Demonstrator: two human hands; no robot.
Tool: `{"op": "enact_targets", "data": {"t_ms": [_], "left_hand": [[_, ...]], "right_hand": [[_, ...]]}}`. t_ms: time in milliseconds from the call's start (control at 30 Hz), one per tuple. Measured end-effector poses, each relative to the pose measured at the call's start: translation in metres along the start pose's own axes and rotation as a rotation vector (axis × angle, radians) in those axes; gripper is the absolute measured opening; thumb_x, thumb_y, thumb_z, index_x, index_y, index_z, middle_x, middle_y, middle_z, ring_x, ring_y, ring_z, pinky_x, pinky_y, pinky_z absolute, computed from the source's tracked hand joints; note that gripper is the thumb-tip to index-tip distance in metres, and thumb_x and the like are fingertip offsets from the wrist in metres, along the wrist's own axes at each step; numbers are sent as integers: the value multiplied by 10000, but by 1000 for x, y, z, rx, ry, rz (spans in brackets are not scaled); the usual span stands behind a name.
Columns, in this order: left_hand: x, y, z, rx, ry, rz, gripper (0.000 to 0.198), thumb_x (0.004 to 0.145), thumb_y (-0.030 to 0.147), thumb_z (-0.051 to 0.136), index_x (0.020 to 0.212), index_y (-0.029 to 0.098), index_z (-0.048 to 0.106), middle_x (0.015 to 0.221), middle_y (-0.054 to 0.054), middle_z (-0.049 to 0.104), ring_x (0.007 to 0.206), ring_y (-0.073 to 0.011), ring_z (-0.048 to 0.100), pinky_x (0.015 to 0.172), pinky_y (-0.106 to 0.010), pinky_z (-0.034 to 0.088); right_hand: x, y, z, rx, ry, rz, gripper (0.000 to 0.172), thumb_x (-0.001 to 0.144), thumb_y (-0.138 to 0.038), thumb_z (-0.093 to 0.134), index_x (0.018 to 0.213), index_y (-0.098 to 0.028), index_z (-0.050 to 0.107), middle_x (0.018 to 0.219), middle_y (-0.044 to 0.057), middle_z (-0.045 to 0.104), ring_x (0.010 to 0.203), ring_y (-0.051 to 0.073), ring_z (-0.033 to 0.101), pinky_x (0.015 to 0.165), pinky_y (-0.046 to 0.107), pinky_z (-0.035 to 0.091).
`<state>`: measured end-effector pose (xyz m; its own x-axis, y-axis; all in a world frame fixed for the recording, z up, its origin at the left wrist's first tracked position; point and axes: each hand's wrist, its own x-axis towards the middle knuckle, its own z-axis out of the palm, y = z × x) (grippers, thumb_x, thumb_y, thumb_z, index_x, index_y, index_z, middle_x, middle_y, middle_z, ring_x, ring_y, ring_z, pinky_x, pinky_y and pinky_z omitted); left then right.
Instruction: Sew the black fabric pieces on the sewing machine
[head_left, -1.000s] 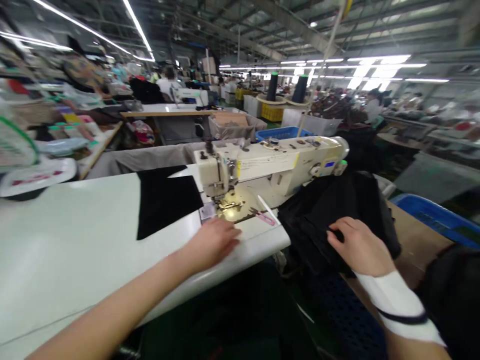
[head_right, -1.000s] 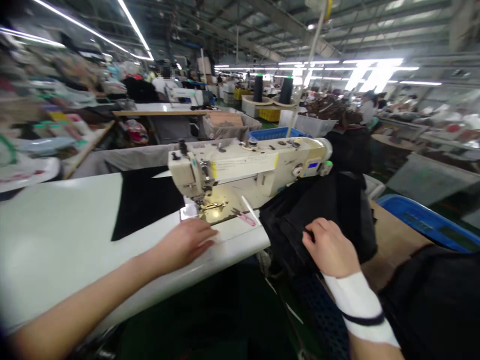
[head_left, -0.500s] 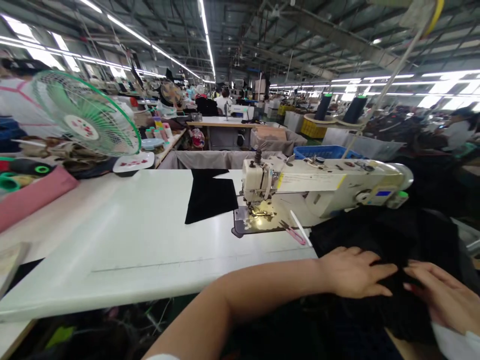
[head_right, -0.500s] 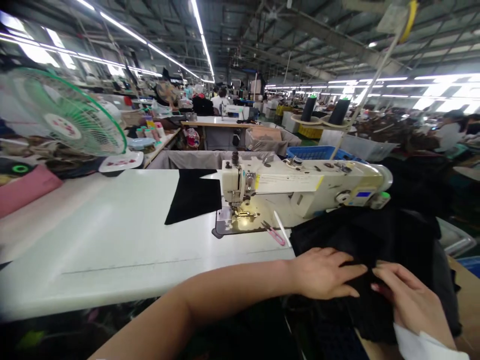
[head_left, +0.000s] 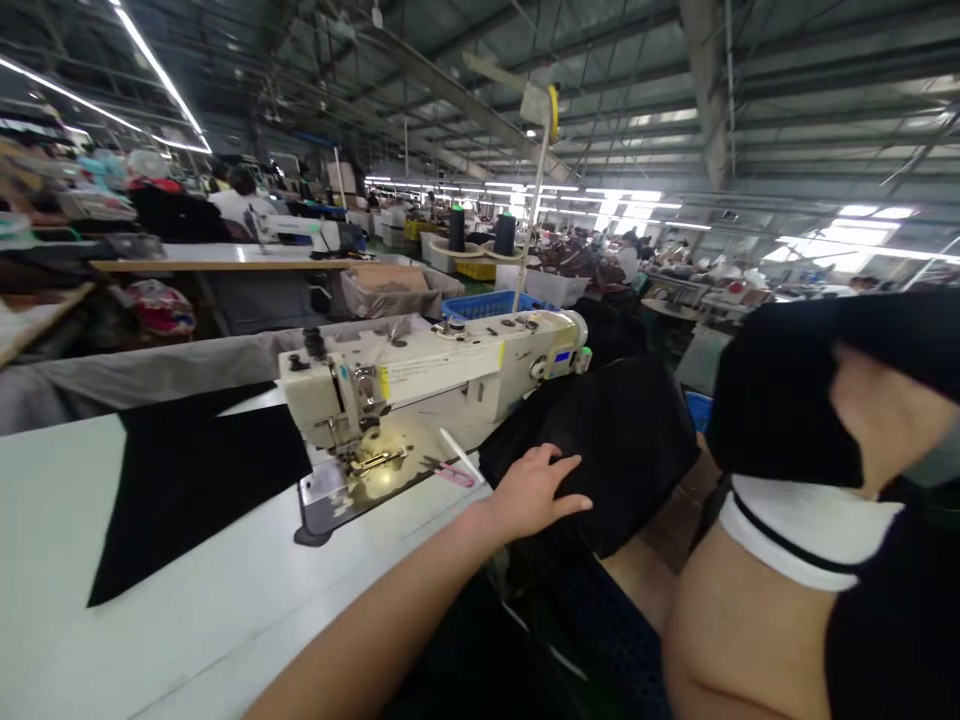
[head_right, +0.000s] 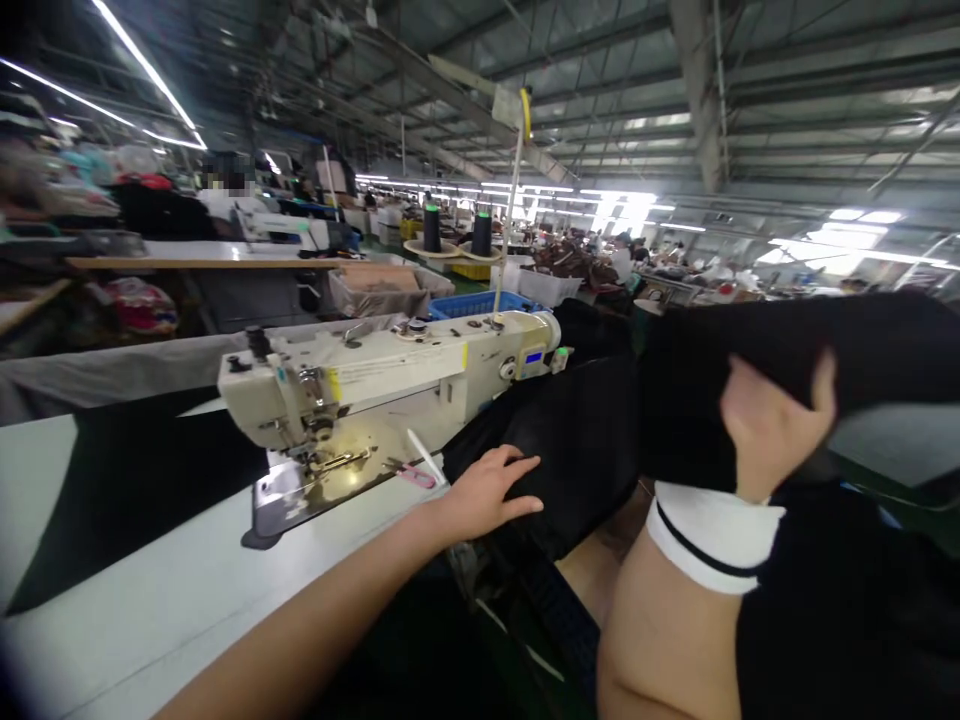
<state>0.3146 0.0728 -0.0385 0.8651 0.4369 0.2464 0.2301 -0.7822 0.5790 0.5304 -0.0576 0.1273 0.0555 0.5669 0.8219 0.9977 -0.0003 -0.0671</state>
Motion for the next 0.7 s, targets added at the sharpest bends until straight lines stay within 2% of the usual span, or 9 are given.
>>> {"op": "enact_targets", "data": {"t_ms": [67, 100, 167, 233, 300, 433, 533, 633, 700], "left_hand": [[-9, 1, -20, -325, 8, -18, 904, 797, 586, 683, 1513, 159, 336, 1449, -220, 448, 1313, -349, 466, 1097, -507, 374], [-17, 4, -33, -475, 46, -2, 1016, 744, 625, 715, 1538, 169, 275, 1480, -223, 420, 1340, -359, 441, 1109, -516, 356], [-39, 12, -66, -681, 151, 87, 1135, 637, 673, 771, 1544, 215, 265, 1505, -190, 413, 1378, -383, 389, 1138, -531, 307], [-68, 24, -99, -758, 207, 171, 1091, 567, 627, 840, 1487, 244, 396, 1461, -140, 484, 1374, -388, 389, 1153, -510, 289], [-100, 33, -125, -762, 241, 129, 880, 588, 501, 880, 1362, 241, 552, 1333, -108, 597, 1283, -358, 494, 1103, -471, 371], [-154, 36, -157, -777, 399, -68, 266, 697, 317, 830, 876, 171, 696, 942, -52, 681, 918, -216, 637, 823, -307, 516], [-183, 36, -173, -800, 495, -205, 275, 713, 307, 816, 692, 155, 588, 721, 4, 597, 672, -115, 569, 624, -205, 471], [-204, 43, -185, -755, 717, -385, 286, 756, 348, 784, 768, 183, 551, 691, 38, 589, 595, -85, 537, 553, -169, 432], [-215, 45, -189, -697, 831, -441, 288, 760, 366, 778, 816, 198, 550, 736, 37, 624, 616, -95, 564, 566, -177, 453]], "right_hand": [[3, -35, -5, 219, -105, 49, 588, 1006, -480, 358, 576, -234, 674, 489, 19, 598, 524, 178, 608, 498, 290, 497], [1, -55, -3, 371, -180, 140, 483, 992, -482, 423, 711, -221, 716, 552, 15, 633, 534, 186, 617, 506, 294, 503], [-6, -91, 8, 785, -462, 306, 322, 920, -490, 553, 925, -209, 710, 703, 22, 685, 605, 203, 641, 592, 315, 532], [-13, -121, 26, 1161, -796, 391, 339, 839, -496, 637, 969, -188, 697, 824, 44, 699, 751, 226, 662, 751, 343, 537], [-17, -141, 47, 1353, -1014, 344, 342, 787, -475, 685, 953, -176, 705, 890, 54, 704, 875, 249, 662, 856, 361, 509], [-22, -167, 82, 1496, -1047, 438, 358, 772, -462, 692, 1001, -187, 716, 916, 49, 720, 941, 269, 666, 912, 383, 495], [-31, -183, 98, 1598, -987, 574, 493, 796, -647, 603, 1019, -225, 727, 924, 55, 737, 975, 286, 677, 927, 409, 509], [-48, -197, 111, 1719, -909, 642, 866, 777, -900, 273, 1076, -221, 719, 983, 87, 741, 1067, 302, 664, 929, 433, 512], [-63, -206, 122, 1789, -895, 622, 970, 718, -958, 243, 1109, -205, 712, 1018, 106, 740, 1137, 312, 635, 963, 447, 493]]}}
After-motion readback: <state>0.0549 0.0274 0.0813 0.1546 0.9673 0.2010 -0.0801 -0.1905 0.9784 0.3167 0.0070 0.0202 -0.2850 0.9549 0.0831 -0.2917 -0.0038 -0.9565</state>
